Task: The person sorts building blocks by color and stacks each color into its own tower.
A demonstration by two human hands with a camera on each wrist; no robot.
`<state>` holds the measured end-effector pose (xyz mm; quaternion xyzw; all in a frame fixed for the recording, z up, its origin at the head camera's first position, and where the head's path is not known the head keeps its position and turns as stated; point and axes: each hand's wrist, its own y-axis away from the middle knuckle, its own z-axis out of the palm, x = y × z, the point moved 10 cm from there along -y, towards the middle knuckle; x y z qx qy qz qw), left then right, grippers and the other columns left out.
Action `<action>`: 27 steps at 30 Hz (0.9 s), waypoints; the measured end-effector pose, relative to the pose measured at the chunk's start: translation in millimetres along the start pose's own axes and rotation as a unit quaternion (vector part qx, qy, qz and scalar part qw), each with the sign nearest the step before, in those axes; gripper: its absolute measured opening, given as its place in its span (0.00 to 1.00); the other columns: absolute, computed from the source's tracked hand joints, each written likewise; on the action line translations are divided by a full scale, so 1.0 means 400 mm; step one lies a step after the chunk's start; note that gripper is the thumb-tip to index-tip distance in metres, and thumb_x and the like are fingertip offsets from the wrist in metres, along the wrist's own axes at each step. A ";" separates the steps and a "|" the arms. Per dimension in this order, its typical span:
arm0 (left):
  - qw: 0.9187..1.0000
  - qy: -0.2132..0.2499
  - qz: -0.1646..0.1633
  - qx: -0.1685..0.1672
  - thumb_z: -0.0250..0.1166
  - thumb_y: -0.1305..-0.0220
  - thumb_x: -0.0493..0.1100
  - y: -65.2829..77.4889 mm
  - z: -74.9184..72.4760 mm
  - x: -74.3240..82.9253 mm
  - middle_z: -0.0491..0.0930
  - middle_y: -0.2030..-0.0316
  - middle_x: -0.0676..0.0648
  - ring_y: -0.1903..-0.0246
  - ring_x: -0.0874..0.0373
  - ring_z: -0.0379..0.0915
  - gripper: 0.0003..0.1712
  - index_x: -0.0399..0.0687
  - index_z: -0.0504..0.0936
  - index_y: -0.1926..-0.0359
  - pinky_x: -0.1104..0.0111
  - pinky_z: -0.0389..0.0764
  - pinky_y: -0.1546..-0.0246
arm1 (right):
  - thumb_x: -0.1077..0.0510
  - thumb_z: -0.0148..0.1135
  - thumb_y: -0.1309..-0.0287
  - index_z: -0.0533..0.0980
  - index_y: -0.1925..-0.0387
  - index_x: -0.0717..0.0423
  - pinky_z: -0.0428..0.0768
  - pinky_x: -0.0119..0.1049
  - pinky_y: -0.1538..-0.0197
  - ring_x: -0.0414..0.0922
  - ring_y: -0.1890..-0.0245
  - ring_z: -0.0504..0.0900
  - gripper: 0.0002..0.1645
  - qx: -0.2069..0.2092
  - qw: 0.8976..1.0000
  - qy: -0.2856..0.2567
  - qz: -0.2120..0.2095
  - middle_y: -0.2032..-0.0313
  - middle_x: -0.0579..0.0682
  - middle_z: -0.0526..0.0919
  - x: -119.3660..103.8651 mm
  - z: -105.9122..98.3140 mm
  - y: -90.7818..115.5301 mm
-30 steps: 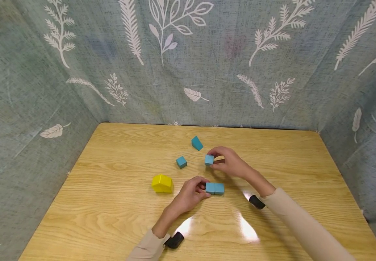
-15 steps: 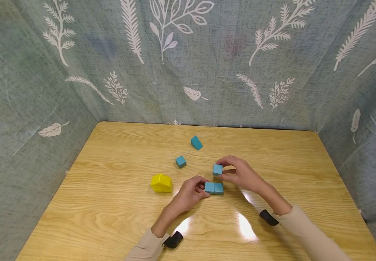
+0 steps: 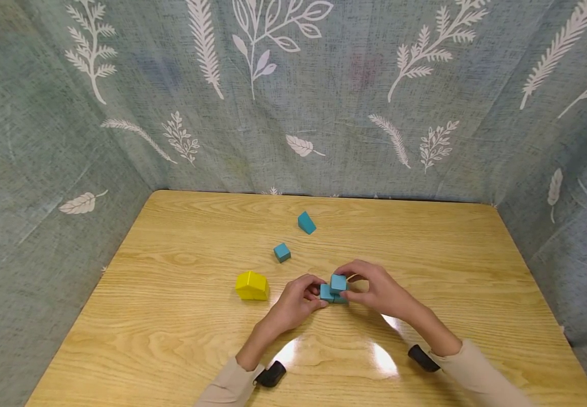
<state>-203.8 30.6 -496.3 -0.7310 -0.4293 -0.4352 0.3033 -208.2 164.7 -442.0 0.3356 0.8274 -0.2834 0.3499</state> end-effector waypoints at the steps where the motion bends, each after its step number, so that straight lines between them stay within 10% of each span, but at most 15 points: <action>1: 1.000 0.000 0.000 0.000 0.73 0.38 0.29 0.000 0.000 0.000 0.79 0.59 0.45 0.63 0.60 0.79 0.16 0.36 0.81 0.50 0.76 0.81 0.59 | 0.65 0.73 0.39 0.79 0.43 0.56 0.85 0.46 0.48 0.47 0.51 0.84 0.23 0.000 1.000 0.003 -0.004 0.50 0.48 0.84 -0.004 0.004 -0.001; 27: 1.000 -0.011 0.026 -0.014 0.74 0.37 0.33 -0.003 -0.006 0.021 0.80 0.54 0.43 0.59 0.57 0.79 0.24 0.36 0.79 0.41 0.75 0.83 0.58 | 0.63 0.74 0.39 0.79 0.42 0.55 0.85 0.41 0.49 0.42 0.51 0.83 0.24 -0.016 0.999 0.029 -0.021 0.51 0.45 0.83 -0.009 0.041 -0.016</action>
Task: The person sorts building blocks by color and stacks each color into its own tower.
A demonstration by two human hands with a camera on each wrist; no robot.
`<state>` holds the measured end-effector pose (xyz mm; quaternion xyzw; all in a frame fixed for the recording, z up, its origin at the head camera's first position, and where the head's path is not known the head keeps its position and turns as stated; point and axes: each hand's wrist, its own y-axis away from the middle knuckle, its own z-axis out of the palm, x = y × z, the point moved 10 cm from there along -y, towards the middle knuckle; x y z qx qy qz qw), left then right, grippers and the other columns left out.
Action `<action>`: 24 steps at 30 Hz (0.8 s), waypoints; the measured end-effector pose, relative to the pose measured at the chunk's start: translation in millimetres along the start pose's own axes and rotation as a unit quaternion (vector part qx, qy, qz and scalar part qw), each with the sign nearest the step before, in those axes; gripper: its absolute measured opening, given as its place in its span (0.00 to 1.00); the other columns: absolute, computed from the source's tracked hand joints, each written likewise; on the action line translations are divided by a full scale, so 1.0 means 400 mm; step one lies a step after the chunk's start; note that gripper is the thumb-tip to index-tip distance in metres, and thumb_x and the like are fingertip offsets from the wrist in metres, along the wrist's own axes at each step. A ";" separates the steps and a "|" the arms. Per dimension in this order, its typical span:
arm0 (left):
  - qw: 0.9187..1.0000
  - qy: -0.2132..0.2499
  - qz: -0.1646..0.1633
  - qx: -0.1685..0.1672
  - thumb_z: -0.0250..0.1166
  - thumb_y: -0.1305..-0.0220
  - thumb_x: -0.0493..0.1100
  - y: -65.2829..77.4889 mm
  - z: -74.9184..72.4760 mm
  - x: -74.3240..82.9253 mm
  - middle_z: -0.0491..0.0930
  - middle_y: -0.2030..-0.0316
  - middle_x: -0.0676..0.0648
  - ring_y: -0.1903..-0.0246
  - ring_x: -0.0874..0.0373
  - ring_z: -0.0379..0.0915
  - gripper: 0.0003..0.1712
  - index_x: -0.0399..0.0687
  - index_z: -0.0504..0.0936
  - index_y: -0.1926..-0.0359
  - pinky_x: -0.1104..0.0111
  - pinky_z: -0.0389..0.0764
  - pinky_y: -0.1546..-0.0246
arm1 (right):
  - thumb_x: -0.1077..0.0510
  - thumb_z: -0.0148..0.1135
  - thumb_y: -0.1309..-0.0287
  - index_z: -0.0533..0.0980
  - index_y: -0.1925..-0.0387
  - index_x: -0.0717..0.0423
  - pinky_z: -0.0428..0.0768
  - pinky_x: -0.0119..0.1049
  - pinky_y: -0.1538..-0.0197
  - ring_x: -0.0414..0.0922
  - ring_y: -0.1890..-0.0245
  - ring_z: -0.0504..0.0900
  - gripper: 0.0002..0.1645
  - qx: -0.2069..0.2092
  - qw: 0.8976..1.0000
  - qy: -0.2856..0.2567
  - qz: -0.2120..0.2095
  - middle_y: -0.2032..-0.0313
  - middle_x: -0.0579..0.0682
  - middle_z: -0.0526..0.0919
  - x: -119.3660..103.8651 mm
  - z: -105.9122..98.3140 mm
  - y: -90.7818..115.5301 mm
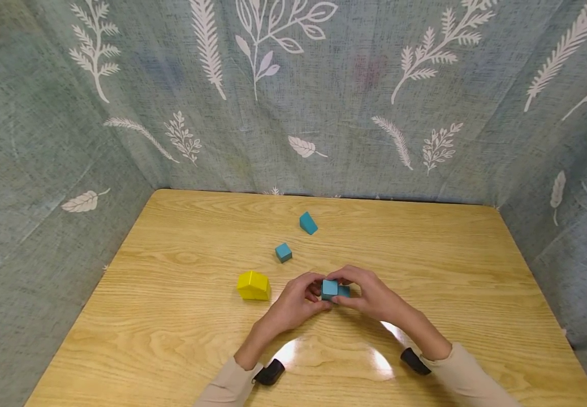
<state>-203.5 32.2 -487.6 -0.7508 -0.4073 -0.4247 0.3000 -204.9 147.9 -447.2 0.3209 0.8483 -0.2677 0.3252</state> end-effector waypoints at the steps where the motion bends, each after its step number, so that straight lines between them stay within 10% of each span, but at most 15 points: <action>1: 1.000 -0.001 0.004 0.000 0.74 0.37 0.34 -0.001 -0.002 0.003 0.80 0.54 0.44 0.59 0.58 0.79 0.24 0.37 0.79 0.42 0.74 0.83 0.58 | 0.63 0.74 0.40 0.79 0.42 0.55 0.85 0.41 0.49 0.42 0.51 0.83 0.25 0.000 1.000 0.000 0.001 0.51 0.45 0.83 0.000 0.000 0.000; 24: 1.000 0.013 0.008 0.022 0.75 0.39 0.34 0.000 -0.005 0.010 0.81 0.61 0.44 0.65 0.62 0.79 0.17 0.37 0.82 0.51 0.78 0.81 0.63 | 0.63 0.58 0.26 0.78 0.40 0.63 0.82 0.43 0.44 0.50 0.46 0.83 0.17 -0.005 0.999 -0.023 0.032 0.45 0.58 0.83 0.025 -0.043 -0.044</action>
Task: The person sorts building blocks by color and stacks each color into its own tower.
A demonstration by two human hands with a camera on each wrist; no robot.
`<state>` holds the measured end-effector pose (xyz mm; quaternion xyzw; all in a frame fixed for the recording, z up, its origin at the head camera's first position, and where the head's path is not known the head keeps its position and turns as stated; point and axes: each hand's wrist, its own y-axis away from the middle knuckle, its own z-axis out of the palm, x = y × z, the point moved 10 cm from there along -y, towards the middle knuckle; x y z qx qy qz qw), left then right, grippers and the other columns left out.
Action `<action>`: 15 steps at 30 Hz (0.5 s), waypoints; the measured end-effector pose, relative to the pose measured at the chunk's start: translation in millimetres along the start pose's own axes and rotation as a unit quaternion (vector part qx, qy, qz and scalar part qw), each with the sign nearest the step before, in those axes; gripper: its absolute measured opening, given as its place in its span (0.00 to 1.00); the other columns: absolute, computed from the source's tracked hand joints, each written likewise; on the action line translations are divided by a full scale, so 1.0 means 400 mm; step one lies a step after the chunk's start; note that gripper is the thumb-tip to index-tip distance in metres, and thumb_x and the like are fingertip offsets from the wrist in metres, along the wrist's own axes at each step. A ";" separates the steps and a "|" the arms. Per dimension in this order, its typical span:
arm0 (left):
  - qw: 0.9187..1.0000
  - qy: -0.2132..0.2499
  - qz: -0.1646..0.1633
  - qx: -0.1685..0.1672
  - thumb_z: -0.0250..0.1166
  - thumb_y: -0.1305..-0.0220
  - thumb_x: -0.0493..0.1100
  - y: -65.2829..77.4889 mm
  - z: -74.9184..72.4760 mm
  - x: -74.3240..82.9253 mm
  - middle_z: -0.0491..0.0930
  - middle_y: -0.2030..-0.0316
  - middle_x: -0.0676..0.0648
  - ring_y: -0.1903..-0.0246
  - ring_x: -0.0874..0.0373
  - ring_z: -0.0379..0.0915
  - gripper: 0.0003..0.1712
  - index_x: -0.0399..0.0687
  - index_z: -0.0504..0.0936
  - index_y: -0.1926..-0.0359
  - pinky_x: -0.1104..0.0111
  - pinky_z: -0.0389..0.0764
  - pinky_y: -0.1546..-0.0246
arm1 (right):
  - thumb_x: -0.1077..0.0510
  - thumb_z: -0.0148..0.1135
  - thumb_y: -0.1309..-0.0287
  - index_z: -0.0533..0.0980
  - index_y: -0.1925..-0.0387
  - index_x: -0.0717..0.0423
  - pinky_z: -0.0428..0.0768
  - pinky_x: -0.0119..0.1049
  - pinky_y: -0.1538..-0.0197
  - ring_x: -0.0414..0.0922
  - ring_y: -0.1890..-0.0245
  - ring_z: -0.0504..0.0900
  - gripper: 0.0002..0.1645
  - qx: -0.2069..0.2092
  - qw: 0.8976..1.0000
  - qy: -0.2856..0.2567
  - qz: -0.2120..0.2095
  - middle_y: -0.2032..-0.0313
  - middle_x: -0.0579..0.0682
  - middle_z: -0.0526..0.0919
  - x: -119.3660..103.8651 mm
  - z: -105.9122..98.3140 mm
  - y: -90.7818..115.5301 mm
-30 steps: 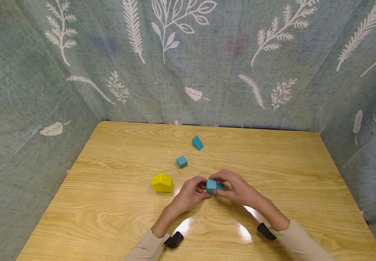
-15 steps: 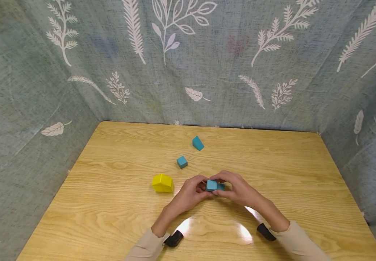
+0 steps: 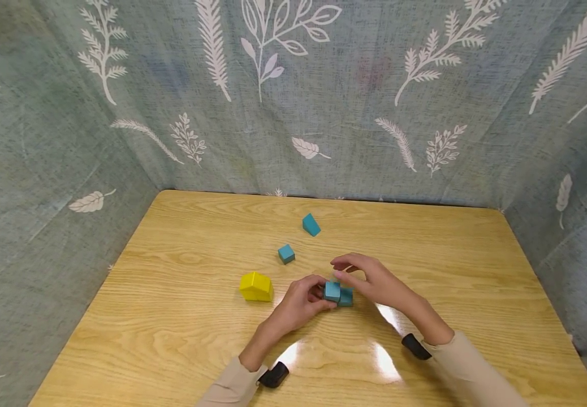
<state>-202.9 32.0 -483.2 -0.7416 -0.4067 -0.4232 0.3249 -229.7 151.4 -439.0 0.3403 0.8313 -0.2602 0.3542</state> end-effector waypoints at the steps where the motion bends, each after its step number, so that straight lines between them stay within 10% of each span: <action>1: 1.000 0.000 -0.003 0.000 0.75 0.39 0.34 0.000 0.000 -0.001 0.81 0.61 0.44 0.65 0.62 0.79 0.17 0.37 0.82 0.51 0.78 0.81 0.63 | 0.64 0.59 0.26 0.78 0.41 0.63 0.82 0.43 0.44 0.49 0.46 0.83 0.16 0.003 1.000 0.005 -0.002 0.45 0.59 0.83 0.000 -0.005 -0.008; 15: 1.000 -0.005 -0.013 0.001 0.76 0.40 0.36 0.001 0.001 -0.013 0.81 0.60 0.46 0.64 0.65 0.77 0.19 0.38 0.82 0.49 0.78 0.81 0.62 | 0.65 0.62 0.29 0.77 0.42 0.67 0.83 0.49 0.46 0.55 0.48 0.83 0.17 -0.007 0.999 0.045 -0.014 0.48 0.63 0.83 0.008 -0.032 -0.125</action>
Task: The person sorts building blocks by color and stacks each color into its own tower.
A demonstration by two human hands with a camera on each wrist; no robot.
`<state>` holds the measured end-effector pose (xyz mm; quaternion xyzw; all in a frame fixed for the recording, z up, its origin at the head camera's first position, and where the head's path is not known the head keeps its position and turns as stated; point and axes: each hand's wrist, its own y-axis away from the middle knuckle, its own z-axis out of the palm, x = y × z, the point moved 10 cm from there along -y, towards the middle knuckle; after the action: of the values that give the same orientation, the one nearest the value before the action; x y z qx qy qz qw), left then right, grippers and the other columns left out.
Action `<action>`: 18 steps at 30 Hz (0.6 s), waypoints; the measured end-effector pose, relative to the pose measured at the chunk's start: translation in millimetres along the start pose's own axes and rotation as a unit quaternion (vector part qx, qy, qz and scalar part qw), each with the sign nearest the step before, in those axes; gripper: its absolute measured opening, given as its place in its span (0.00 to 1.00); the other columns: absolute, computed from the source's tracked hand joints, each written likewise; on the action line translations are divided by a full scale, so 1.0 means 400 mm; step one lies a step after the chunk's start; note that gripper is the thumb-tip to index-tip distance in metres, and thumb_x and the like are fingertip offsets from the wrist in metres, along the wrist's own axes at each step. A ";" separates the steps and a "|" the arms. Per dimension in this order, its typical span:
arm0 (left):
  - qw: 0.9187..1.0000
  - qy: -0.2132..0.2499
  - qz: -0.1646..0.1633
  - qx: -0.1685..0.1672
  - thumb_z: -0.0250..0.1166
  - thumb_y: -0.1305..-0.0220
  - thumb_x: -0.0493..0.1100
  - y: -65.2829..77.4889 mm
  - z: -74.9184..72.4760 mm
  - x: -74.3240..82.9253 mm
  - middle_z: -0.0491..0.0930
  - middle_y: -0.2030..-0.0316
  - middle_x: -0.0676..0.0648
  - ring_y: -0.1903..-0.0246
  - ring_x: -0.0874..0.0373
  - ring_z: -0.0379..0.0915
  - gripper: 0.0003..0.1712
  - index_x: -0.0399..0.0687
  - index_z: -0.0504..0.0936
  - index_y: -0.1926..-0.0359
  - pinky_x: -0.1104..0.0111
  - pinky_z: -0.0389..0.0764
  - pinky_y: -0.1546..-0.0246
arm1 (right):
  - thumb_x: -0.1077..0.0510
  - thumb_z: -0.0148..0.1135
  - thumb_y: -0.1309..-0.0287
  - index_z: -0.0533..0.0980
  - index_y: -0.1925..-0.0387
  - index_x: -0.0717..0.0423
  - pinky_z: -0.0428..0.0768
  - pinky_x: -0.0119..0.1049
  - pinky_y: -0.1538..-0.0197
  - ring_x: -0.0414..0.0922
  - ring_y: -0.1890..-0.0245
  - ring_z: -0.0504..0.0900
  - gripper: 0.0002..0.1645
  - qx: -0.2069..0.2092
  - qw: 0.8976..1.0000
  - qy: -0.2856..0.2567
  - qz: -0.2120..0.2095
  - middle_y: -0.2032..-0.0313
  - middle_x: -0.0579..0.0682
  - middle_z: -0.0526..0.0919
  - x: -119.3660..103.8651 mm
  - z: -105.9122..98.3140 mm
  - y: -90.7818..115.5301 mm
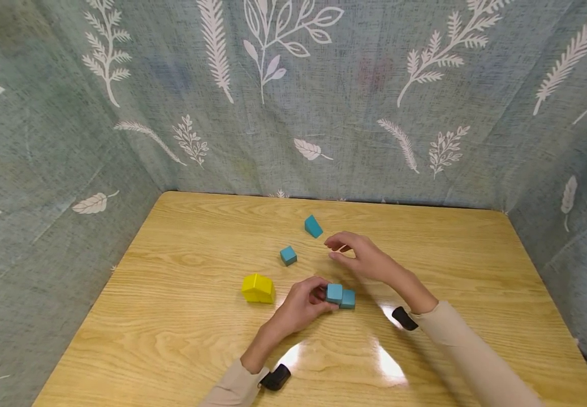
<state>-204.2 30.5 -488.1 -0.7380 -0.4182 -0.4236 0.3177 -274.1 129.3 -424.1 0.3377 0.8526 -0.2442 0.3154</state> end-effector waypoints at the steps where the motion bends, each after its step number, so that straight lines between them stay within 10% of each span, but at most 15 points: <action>1: 1.000 -0.001 0.001 0.000 0.76 0.40 0.36 0.000 0.000 0.000 0.81 0.60 0.46 0.64 0.65 0.77 0.18 0.38 0.82 0.50 0.78 0.81 0.62 | 0.65 0.63 0.29 0.77 0.42 0.68 0.83 0.49 0.46 0.55 0.48 0.83 0.17 -0.003 1.000 0.004 -0.003 0.48 0.63 0.83 -0.002 0.002 -0.009; 18: 1.000 -0.001 -0.008 0.001 0.76 0.39 0.36 0.001 -0.004 0.001 0.81 0.61 0.44 0.65 0.64 0.78 0.18 0.35 0.82 0.50 0.77 0.81 0.63 | 0.65 0.61 0.28 0.72 0.37 0.72 0.82 0.51 0.44 0.61 0.47 0.82 0.23 -0.114 0.993 0.019 -0.031 0.40 0.66 0.77 -0.019 0.106 -0.143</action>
<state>-204.3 29.1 -487.2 -0.7348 -0.4250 -0.4249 0.3145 -295.8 62.2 -436.0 0.2774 0.8906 -0.1483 0.3283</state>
